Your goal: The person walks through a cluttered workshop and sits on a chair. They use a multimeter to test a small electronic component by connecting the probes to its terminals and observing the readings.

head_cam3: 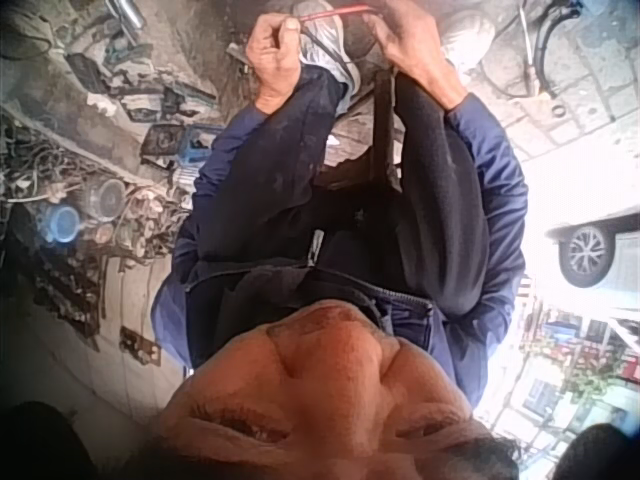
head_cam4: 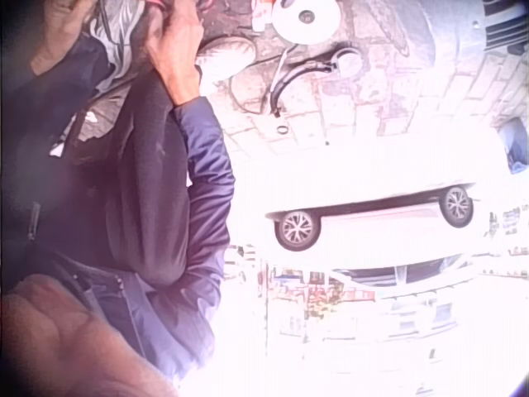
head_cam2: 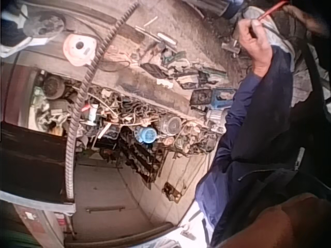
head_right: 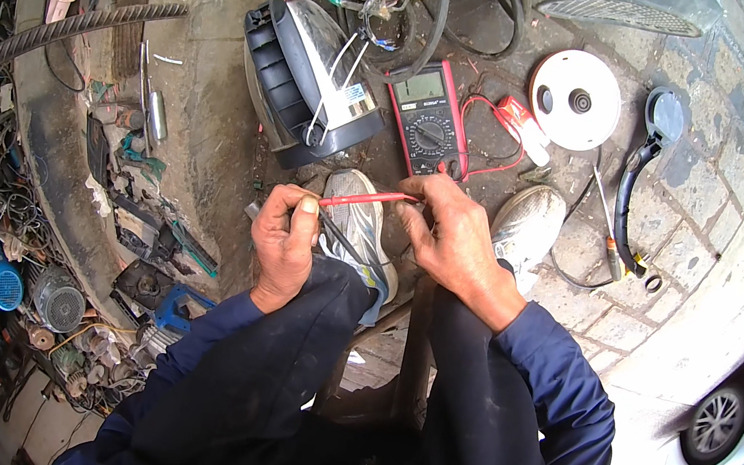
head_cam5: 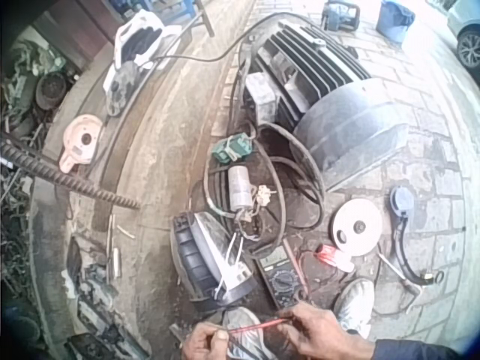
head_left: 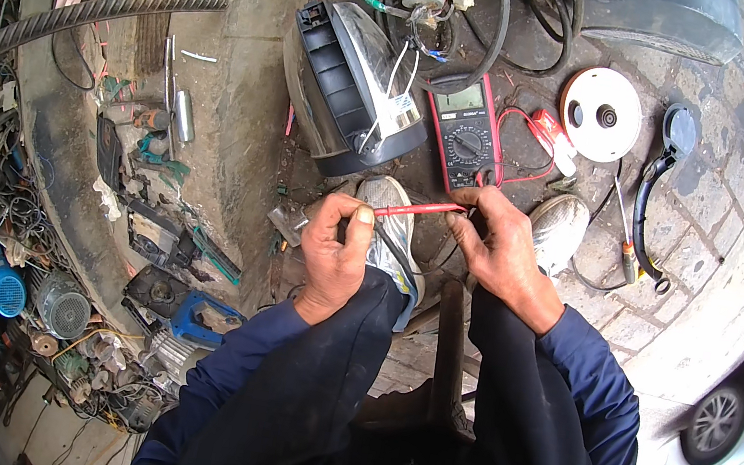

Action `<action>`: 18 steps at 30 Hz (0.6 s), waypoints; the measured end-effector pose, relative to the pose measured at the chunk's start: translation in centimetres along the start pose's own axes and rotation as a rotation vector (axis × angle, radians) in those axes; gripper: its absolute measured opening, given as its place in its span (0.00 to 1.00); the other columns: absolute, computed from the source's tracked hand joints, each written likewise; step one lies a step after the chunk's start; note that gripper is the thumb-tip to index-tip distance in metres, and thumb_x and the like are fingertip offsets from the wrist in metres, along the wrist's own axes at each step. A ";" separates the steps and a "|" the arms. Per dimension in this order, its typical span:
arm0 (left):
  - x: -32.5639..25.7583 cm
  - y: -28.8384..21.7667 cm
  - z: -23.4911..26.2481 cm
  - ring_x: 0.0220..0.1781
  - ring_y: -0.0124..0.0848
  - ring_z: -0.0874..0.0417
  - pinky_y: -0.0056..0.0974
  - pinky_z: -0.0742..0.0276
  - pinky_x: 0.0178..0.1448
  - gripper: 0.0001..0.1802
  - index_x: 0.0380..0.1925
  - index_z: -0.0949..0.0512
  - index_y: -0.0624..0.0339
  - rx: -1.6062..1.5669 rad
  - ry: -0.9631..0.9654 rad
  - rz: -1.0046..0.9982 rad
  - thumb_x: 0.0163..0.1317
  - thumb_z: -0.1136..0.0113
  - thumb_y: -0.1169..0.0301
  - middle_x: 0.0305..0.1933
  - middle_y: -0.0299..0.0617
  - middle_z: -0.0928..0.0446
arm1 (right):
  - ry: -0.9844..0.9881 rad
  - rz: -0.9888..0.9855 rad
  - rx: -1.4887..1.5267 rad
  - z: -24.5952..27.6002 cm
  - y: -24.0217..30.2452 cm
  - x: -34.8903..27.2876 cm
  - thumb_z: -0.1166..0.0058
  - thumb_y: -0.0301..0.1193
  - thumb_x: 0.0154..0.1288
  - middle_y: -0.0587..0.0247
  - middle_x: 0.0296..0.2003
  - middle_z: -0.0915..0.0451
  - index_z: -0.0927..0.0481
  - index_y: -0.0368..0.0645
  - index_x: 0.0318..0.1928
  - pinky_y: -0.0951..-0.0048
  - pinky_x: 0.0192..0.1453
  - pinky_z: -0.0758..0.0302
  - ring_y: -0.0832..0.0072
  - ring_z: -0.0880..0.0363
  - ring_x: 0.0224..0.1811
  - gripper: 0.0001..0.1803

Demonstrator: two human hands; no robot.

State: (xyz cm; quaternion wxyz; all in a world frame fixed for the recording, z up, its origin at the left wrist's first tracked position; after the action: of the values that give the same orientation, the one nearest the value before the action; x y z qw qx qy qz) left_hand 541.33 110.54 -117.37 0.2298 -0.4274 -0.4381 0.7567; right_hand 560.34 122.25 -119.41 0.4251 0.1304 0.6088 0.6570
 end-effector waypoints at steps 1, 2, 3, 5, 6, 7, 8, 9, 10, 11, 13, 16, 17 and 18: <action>0.0 0.0 0.0 0.32 0.19 0.32 0.28 0.33 0.37 0.05 0.33 0.26 0.63 0.000 0.000 -0.002 0.71 0.42 0.77 0.32 0.32 0.27 | -0.001 -0.002 -0.003 0.0 0.0 0.0 0.37 0.22 0.65 0.49 0.40 0.18 0.20 0.36 0.50 0.62 0.41 0.19 0.56 0.14 0.37 0.14; 0.0 0.0 0.0 0.32 0.19 0.32 0.28 0.33 0.37 0.05 0.33 0.26 0.63 -0.001 0.000 -0.004 0.71 0.42 0.77 0.32 0.32 0.27 | -0.010 -0.005 -0.003 0.1 0.0 0.0 0.37 0.22 0.65 0.49 0.40 0.18 0.20 0.36 0.51 0.62 0.41 0.19 0.56 0.14 0.37 0.14; 0.0 0.0 0.0 0.32 0.19 0.32 0.28 0.33 0.37 0.06 0.33 0.26 0.63 -0.001 -0.001 -0.006 0.71 0.42 0.77 0.32 0.32 0.27 | -0.015 -0.015 -0.002 0.2 -0.1 -0.1 0.37 0.22 0.65 0.49 0.40 0.18 0.20 0.36 0.51 0.62 0.40 0.19 0.57 0.14 0.37 0.14; 0.1 0.0 0.0 0.32 0.19 0.32 0.28 0.33 0.36 0.06 0.33 0.26 0.63 0.003 0.000 -0.005 0.71 0.42 0.77 0.31 0.31 0.27 | -0.013 -0.036 0.006 0.2 -0.3 -0.1 0.37 0.22 0.65 0.49 0.41 0.18 0.20 0.36 0.51 0.63 0.40 0.19 0.57 0.15 0.37 0.14; 0.1 0.0 0.0 0.31 0.19 0.32 0.28 0.33 0.36 0.06 0.33 0.26 0.63 0.005 0.001 -0.004 0.71 0.42 0.77 0.31 0.31 0.27 | -0.006 -0.049 0.010 0.1 -0.4 -0.1 0.37 0.22 0.65 0.49 0.41 0.18 0.20 0.36 0.51 0.63 0.40 0.19 0.57 0.15 0.37 0.14; 0.1 -0.1 0.0 0.31 0.19 0.32 0.28 0.33 0.36 0.06 0.33 0.26 0.63 0.006 0.003 -0.007 0.71 0.42 0.77 0.31 0.31 0.27 | 0.000 -0.061 0.015 0.0 -0.6 -0.2 0.37 0.22 0.65 0.50 0.41 0.18 0.20 0.36 0.51 0.63 0.40 0.19 0.58 0.15 0.37 0.14; 0.1 -0.1 0.0 0.31 0.18 0.32 0.28 0.33 0.36 0.06 0.33 0.26 0.63 0.007 0.006 -0.010 0.71 0.41 0.77 0.31 0.31 0.27 | -0.003 -0.053 0.010 0.1 -0.6 -0.1 0.37 0.22 0.65 0.50 0.41 0.18 0.21 0.36 0.51 0.63 0.40 0.18 0.58 0.15 0.37 0.14; 0.1 -0.2 0.0 0.31 0.18 0.32 0.28 0.33 0.36 0.06 0.33 0.26 0.63 0.008 0.008 -0.013 0.71 0.41 0.77 0.31 0.31 0.27 | -0.007 -0.046 0.005 0.1 -0.6 -0.1 0.37 0.22 0.65 0.50 0.41 0.18 0.21 0.36 0.51 0.63 0.40 0.18 0.58 0.15 0.37 0.14; 0.1 -0.2 0.0 0.31 0.18 0.32 0.28 0.33 0.36 0.06 0.33 0.26 0.63 0.013 0.009 -0.013 0.71 0.42 0.77 0.31 0.31 0.28 | -0.009 -0.043 0.008 0.1 -0.6 -0.1 0.37 0.22 0.65 0.50 0.41 0.18 0.21 0.36 0.51 0.64 0.40 0.18 0.58 0.15 0.37 0.14; 0.1 -0.2 0.0 0.31 0.18 0.32 0.28 0.33 0.36 0.06 0.33 0.26 0.63 0.018 0.009 -0.014 0.71 0.42 0.77 0.31 0.31 0.28 | -0.018 -0.032 0.003 0.1 -0.5 -0.1 0.37 0.22 0.65 0.50 0.41 0.18 0.21 0.36 0.51 0.64 0.40 0.19 0.58 0.15 0.36 0.14; 0.1 -0.3 -0.1 0.31 0.19 0.32 0.28 0.33 0.36 0.06 0.33 0.26 0.63 0.022 0.010 -0.018 0.71 0.42 0.77 0.31 0.31 0.28 | -0.028 -0.031 0.011 0.1 -0.6 -0.1 0.37 0.22 0.65 0.50 0.40 0.18 0.20 0.36 0.50 0.64 0.39 0.19 0.58 0.15 0.36 0.14; 0.1 -0.3 -0.1 0.31 0.19 0.32 0.29 0.33 0.36 0.06 0.33 0.26 0.63 0.024 0.016 -0.026 0.72 0.42 0.78 0.31 0.32 0.28 | -0.001 -0.069 0.022 0.0 -0.9 -0.3 0.37 0.22 0.65 0.50 0.38 0.19 0.20 0.36 0.49 0.64 0.38 0.20 0.58 0.16 0.35 0.12; 0.1 -0.3 -0.1 0.32 0.19 0.32 0.29 0.33 0.36 0.06 0.33 0.26 0.63 0.028 0.019 -0.027 0.72 0.42 0.78 0.31 0.32 0.28 | -0.002 -0.069 0.025 0.0 -0.9 -0.3 0.37 0.22 0.65 0.50 0.37 0.19 0.20 0.36 0.48 0.63 0.38 0.20 0.58 0.16 0.35 0.12; 0.1 -0.4 -0.1 0.32 0.19 0.32 0.29 0.33 0.37 0.06 0.33 0.26 0.63 0.025 0.022 -0.037 0.72 0.42 0.78 0.31 0.32 0.28 | -0.004 -0.068 0.028 0.0 -0.9 -0.3 0.38 0.22 0.65 0.51 0.37 0.20 0.20 0.36 0.48 0.63 0.38 0.21 0.57 0.16 0.35 0.11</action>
State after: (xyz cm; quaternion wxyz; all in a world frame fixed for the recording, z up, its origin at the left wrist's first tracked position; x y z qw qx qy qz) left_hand 541.35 110.86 -117.13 0.2538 -0.4248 -0.4338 0.7530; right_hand 560.87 121.89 -120.11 0.4463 0.1169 0.6212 0.6335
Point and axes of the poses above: each hand's wrist, its own x-axis towards the middle knuckle, its own z-axis out of the back of the hand, y = z × x, the point moved 9 cm from there along x, towards the middle knuckle
